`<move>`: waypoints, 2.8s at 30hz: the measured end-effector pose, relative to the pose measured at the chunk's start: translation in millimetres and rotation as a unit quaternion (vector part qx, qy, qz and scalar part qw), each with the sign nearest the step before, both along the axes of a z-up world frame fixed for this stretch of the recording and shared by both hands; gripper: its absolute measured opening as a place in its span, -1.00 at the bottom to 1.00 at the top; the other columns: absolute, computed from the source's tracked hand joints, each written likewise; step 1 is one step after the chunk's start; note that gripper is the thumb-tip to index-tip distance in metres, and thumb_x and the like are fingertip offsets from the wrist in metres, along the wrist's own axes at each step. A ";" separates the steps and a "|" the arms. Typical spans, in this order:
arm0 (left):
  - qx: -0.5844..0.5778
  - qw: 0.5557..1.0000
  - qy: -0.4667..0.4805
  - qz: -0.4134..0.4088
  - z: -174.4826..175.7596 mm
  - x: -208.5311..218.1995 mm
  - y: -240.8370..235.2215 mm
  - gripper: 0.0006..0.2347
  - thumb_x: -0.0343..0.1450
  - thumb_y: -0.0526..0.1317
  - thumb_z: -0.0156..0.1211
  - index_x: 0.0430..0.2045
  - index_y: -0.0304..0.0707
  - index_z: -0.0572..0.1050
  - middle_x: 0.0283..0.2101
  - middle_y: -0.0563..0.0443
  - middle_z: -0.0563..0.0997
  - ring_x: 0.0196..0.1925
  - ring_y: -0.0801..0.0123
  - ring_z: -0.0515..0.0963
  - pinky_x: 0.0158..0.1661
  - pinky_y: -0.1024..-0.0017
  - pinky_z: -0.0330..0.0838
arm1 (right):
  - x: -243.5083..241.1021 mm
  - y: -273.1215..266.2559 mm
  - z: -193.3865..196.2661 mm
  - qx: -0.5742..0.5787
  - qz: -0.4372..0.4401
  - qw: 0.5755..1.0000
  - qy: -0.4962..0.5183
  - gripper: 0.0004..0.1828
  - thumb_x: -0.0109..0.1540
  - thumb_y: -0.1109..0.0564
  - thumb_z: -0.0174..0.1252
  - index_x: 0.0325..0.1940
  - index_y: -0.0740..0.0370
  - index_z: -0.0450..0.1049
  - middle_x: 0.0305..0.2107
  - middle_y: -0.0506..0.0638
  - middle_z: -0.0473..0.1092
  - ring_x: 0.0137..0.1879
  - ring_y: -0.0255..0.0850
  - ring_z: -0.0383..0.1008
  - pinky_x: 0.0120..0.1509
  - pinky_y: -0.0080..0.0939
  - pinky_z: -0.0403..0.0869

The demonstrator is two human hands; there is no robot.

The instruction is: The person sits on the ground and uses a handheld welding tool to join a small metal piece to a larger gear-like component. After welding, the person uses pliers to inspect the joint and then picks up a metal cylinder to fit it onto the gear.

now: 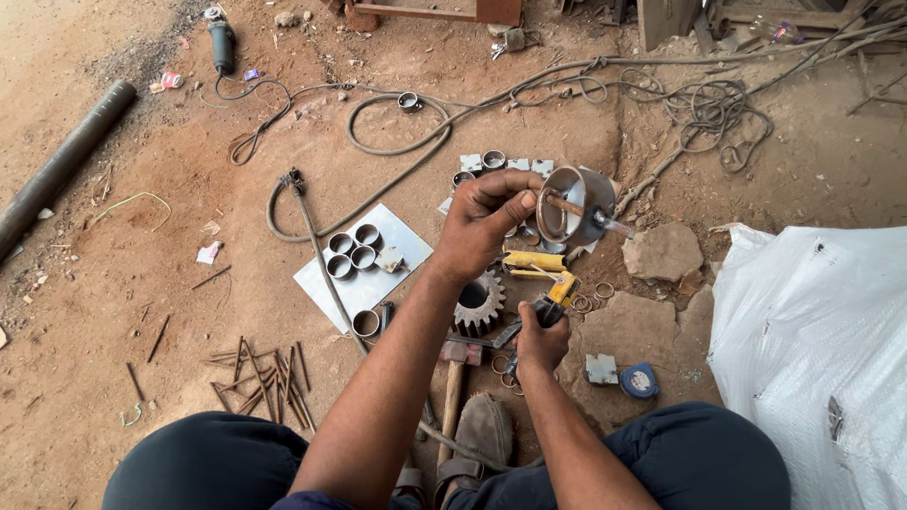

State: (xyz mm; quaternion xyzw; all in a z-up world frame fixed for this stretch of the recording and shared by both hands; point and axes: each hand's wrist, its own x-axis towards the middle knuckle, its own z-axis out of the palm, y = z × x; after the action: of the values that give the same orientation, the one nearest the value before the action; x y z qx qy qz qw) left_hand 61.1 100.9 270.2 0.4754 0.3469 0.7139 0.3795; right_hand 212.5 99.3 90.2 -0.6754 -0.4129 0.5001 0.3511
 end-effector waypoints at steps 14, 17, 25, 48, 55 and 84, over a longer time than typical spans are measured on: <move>-0.007 1.000 0.021 0.015 -5.7 -6.1 2.3 -0.82 0.53 -0.27 0.22 -0.06 -0.39 0.58 -0.26 0.04 0.68 -0.24 0.53 0.62 -0.19 0.50 0.56 | 3.5 2.0 -11.0 -0.006 0.021 1.000 -0.004 -0.46 0.12 -0.09 0.36 -0.04 0.28 0.34 -0.32 0.08 0.42 -0.56 -0.27 0.46 -0.53 -0.24 0.49; -0.077 0.992 0.078 0.068 -6.0 -12.5 3.3 -0.85 0.52 -0.28 0.21 -0.12 -0.38 0.61 -0.34 -0.01 0.68 -0.32 0.50 0.62 -0.27 0.48 0.55 | 3.7 1.9 -12.2 -0.017 0.023 1.000 0.000 -0.47 0.13 -0.08 0.35 -0.02 0.28 0.34 -0.30 0.09 0.43 -0.56 -0.27 0.45 -0.52 -0.22 0.49; -0.262 0.782 0.480 0.298 -32.7 -34.4 -8.0 -0.90 0.43 -0.27 0.23 -0.36 -0.27 0.66 -0.32 -0.18 0.70 -0.35 0.06 0.70 -0.25 0.20 0.57 | 1.7 1.1 -7.7 0.012 -0.007 0.999 0.030 -0.52 0.10 -0.06 0.40 -0.14 0.27 0.36 -0.42 0.05 0.46 -0.61 -0.24 0.41 -0.55 -0.18 0.43; -0.460 0.710 0.495 0.197 -145.4 -62.3 -40.6 -0.83 0.40 -0.09 0.26 -0.24 -0.04 0.67 -0.16 -0.02 0.69 -0.16 0.18 0.68 -0.09 0.18 0.55 | 3.9 0.4 -4.9 0.048 0.021 0.998 0.028 -0.57 0.13 0.00 0.37 -0.13 0.24 0.33 -0.38 0.01 0.45 -0.59 -0.27 0.43 -0.57 -0.24 0.43; -0.478 0.739 0.416 0.227 -150.9 -53.0 -46.4 -0.84 0.40 -0.08 0.28 -0.28 -0.02 0.71 -0.27 0.00 0.73 -0.23 0.18 0.71 -0.14 0.22 0.57 | 5.5 0.6 -3.0 0.033 0.026 0.999 0.018 -0.57 0.14 -0.01 0.36 -0.11 0.23 0.33 -0.36 0.01 0.45 -0.59 -0.30 0.44 -0.59 -0.28 0.44; -0.391 0.680 0.574 0.236 -185.1 -22.4 -31.5 -0.86 0.47 -0.10 0.18 -0.33 -0.01 0.66 -0.23 0.06 0.66 -0.09 0.28 0.59 0.03 0.19 0.38 | 7.8 0.6 -1.7 0.030 0.030 0.998 0.036 -0.60 0.15 0.03 0.34 -0.10 0.25 0.34 -0.35 0.02 0.47 -0.57 -0.33 0.44 -0.63 -0.32 0.42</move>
State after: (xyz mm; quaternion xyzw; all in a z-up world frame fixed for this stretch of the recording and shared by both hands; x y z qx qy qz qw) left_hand 38.7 69.5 85.1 0.5027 0.8449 0.1659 0.0763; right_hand 220.3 99.9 88.5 -0.6333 -0.4351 0.5220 0.3704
